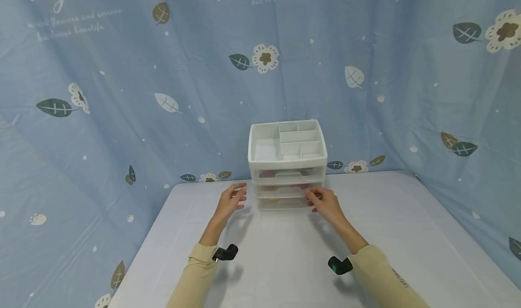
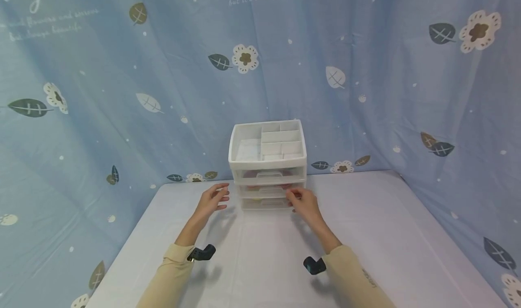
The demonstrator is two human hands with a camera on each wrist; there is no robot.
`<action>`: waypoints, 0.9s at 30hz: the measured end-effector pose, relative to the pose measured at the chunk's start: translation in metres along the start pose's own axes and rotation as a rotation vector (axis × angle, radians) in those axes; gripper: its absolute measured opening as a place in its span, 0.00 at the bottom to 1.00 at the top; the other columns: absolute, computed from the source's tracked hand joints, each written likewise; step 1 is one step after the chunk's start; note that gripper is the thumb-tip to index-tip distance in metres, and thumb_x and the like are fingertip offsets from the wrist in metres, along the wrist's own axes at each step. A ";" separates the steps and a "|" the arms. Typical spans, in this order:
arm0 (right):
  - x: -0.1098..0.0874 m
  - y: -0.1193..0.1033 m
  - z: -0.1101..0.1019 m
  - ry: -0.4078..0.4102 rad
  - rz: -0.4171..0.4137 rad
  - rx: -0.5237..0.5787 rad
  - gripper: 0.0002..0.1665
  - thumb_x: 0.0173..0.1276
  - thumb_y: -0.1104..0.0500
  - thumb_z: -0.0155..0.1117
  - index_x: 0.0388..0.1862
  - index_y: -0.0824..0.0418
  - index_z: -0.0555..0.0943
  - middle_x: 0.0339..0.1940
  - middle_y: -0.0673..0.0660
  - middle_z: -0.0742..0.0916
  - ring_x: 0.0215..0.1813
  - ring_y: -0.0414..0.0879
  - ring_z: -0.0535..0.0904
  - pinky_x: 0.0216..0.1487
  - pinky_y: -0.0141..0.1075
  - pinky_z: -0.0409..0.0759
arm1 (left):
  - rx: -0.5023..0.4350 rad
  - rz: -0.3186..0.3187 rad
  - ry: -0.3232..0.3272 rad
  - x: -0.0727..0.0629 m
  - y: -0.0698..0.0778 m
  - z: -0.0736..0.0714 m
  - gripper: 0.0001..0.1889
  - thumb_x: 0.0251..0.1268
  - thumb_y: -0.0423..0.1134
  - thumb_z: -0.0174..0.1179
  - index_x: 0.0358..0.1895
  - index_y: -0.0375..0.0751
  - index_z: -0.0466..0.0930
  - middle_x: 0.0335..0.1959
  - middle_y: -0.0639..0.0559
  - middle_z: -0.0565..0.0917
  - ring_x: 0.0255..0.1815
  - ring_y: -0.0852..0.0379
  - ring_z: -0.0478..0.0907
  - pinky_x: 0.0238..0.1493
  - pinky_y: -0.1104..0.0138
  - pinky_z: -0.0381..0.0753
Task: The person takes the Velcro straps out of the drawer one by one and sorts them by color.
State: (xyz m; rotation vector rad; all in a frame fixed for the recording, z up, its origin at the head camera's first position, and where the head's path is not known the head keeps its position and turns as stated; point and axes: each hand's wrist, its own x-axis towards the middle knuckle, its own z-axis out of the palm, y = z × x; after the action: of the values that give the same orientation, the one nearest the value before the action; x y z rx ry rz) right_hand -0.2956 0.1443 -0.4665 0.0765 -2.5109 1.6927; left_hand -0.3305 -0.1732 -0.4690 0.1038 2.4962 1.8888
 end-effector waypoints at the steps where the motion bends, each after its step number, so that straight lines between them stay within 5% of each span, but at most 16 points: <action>1: 0.000 -0.002 0.002 -0.005 0.007 0.032 0.21 0.75 0.50 0.58 0.52 0.66 0.83 0.44 0.66 0.88 0.41 0.54 0.87 0.32 0.36 0.87 | -0.007 -0.002 0.005 0.000 0.002 0.000 0.22 0.75 0.51 0.53 0.66 0.49 0.74 0.57 0.40 0.79 0.60 0.38 0.77 0.52 0.54 0.86; 9: 0.004 -0.013 0.013 -0.060 0.053 0.250 0.26 0.75 0.48 0.59 0.61 0.64 0.79 0.50 0.64 0.87 0.46 0.50 0.88 0.42 0.37 0.89 | -0.046 0.022 0.040 0.002 0.022 -0.003 0.21 0.74 0.48 0.55 0.68 0.55 0.73 0.62 0.42 0.77 0.62 0.42 0.77 0.56 0.53 0.85; 21: 0.009 -0.027 0.025 -0.114 0.128 0.503 0.28 0.76 0.49 0.57 0.67 0.64 0.73 0.60 0.66 0.83 0.52 0.47 0.86 0.50 0.35 0.87 | -0.092 0.051 0.030 0.013 0.050 -0.007 0.25 0.75 0.51 0.54 0.69 0.45 0.69 0.60 0.38 0.75 0.59 0.41 0.77 0.59 0.51 0.83; 27: 0.012 -0.035 0.030 -0.135 0.165 0.606 0.27 0.77 0.52 0.55 0.69 0.64 0.71 0.61 0.67 0.82 0.52 0.44 0.86 0.51 0.32 0.86 | -0.078 0.083 0.043 0.019 0.068 -0.008 0.25 0.75 0.51 0.54 0.70 0.49 0.68 0.59 0.42 0.77 0.58 0.43 0.78 0.57 0.54 0.85</action>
State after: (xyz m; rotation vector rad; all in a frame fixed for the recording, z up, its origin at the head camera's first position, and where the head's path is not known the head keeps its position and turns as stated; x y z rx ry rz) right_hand -0.3056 0.1035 -0.4445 0.0344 -2.0345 2.5342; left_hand -0.3464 -0.1616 -0.4011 0.1698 2.4784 2.0386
